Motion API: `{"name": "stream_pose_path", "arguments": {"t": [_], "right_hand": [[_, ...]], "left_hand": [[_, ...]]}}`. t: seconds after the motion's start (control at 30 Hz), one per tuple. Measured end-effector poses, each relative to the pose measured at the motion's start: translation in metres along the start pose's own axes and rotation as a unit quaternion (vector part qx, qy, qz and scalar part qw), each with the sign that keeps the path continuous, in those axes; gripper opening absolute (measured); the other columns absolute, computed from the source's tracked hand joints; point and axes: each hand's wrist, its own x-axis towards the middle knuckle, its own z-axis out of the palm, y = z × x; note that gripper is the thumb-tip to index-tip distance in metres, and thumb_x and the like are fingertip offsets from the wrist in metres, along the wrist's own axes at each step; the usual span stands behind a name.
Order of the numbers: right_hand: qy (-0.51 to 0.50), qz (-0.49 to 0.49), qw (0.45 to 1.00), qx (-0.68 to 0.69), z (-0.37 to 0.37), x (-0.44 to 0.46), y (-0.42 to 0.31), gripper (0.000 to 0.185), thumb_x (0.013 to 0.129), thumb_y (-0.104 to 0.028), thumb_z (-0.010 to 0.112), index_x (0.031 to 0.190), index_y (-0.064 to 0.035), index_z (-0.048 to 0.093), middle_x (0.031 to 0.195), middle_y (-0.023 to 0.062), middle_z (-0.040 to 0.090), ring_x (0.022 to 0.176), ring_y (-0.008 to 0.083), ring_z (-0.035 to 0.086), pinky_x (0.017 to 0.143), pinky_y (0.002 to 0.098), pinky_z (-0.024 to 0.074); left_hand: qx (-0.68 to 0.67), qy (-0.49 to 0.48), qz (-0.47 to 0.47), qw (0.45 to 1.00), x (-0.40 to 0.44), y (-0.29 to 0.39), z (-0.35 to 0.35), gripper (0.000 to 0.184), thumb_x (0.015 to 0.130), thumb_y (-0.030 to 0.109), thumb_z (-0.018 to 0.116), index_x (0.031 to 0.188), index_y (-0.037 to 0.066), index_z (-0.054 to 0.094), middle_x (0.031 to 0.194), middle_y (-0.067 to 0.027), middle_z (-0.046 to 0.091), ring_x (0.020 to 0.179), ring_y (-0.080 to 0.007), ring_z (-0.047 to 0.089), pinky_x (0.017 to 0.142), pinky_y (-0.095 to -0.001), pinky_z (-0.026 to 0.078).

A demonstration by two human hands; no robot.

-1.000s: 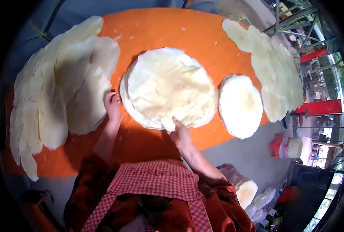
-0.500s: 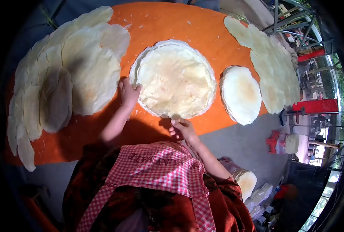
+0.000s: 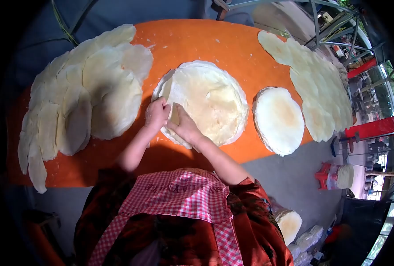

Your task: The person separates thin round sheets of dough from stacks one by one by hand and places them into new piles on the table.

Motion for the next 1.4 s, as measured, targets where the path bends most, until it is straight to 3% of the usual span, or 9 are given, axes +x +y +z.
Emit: {"name": "stream_pose_path", "arguments": {"t": [0.17,0.27,0.37,0.43,0.57,0.67,1.0,1.23,1.4], "right_hand": [[0.037,0.136,0.952,0.270,-0.020,0.008,-0.008,0.068,0.083,-0.043,0.065,0.129,0.0008,0.042,0.122,0.0194,0.052,0.115,0.0256,0.051,0.087,0.0392,0.0472],[0.140,0.086,0.985,0.051,-0.046,0.046,0.024,0.034,0.078,-0.019,0.069,0.096,0.0079,0.058,0.080,0.0125,0.064,0.065,0.0222,0.062,0.061,0.0353,0.0512],[0.123,0.007,0.945,-0.302,-0.146,0.079,0.014,0.030,0.076,-0.020,0.065,0.092,0.0050,0.067,0.083,0.0164,0.069,0.075,0.0238,0.066,0.067,0.0357,0.0520],[0.084,0.036,0.983,-0.157,-0.221,0.059,-0.067,0.023,0.078,-0.015,0.064,0.091,0.0032,0.067,0.082,0.0127,0.068,0.066,0.0198,0.066,0.059,0.0325,0.0540],[0.121,-0.092,0.955,-0.255,-0.270,0.037,-0.145,0.018,0.082,-0.004,0.055,0.096,0.0039,0.063,0.080,0.0110,0.068,0.068,0.0168,0.067,0.054,0.0293,0.0503],[0.198,-0.214,0.819,-0.494,-0.211,0.030,-0.134,0.014,0.078,-0.003,0.052,0.083,0.0069,0.061,0.078,0.0246,0.064,0.071,0.0373,0.065,0.062,0.0457,0.0504],[0.085,0.008,0.935,-0.345,-0.011,0.094,0.021,0.022,0.076,-0.012,0.058,0.091,0.0006,0.067,0.092,0.0243,0.066,0.085,0.0379,0.065,0.078,0.0429,0.0527],[0.034,0.212,0.971,0.102,-0.022,0.101,-0.011,0.040,0.078,-0.027,0.062,0.093,0.0103,0.062,0.080,0.0242,0.065,0.077,0.0341,0.067,0.053,0.0375,0.0540],[0.007,-0.015,0.947,-0.322,-0.074,0.160,0.079,0.033,0.077,-0.032,0.065,0.083,0.0008,0.066,0.078,0.0163,0.065,0.075,0.0234,0.064,0.064,0.0341,0.0532]], "left_hand": [[-0.238,-0.038,-0.052,0.969,-0.019,0.007,0.032,0.007,0.082,0.006,0.061,0.084,0.002,0.056,0.077,-0.0050,0.061,0.074,-0.0113,0.058,0.065,-0.0286,0.049],[-0.269,-0.083,0.044,0.959,-0.043,0.049,0.034,0.016,0.079,0.006,0.066,0.089,0.000,0.055,0.095,-0.0127,0.063,0.082,-0.0213,0.064,0.074,-0.0317,0.053],[-0.275,0.066,0.098,0.954,-0.039,0.038,0.047,0.022,0.077,0.007,0.069,0.094,0.003,0.055,0.109,-0.0135,0.058,0.091,-0.0242,0.060,0.076,-0.0348,0.051],[-0.151,0.170,0.006,0.974,-0.024,-0.008,0.040,0.033,0.076,0.002,0.067,0.106,0.004,0.052,0.113,-0.0168,0.054,0.093,-0.0323,0.054,0.081,-0.0404,0.046],[-0.152,0.047,-0.160,0.974,0.005,-0.068,0.037,0.039,0.079,0.015,0.068,0.111,-0.001,0.051,0.108,-0.0183,0.057,0.101,-0.0326,0.056,0.085,-0.0407,0.045],[-0.082,0.044,-0.116,0.989,0.020,-0.075,0.045,0.033,0.079,0.016,0.069,0.105,0.000,0.056,0.087,-0.0122,0.064,0.079,-0.0236,0.062,0.071,-0.0339,0.048],[-0.105,0.022,-0.038,0.993,0.029,-0.039,0.033,0.013,0.082,0.010,0.059,0.079,0.001,0.049,0.070,-0.0169,0.057,0.067,-0.0276,0.059,0.065,-0.0382,0.046],[-0.247,0.002,-0.011,0.969,0.010,-0.008,0.038,0.007,0.084,0.000,0.053,0.085,0.002,0.047,0.076,-0.0141,0.056,0.070,-0.0226,0.055,0.065,-0.0350,0.045],[-0.262,0.011,0.189,0.946,-0.013,0.011,0.049,0.017,0.083,0.012,0.059,0.098,0.006,0.056,0.099,-0.0177,0.060,0.091,-0.0345,0.057,0.079,-0.0412,0.046]]}}
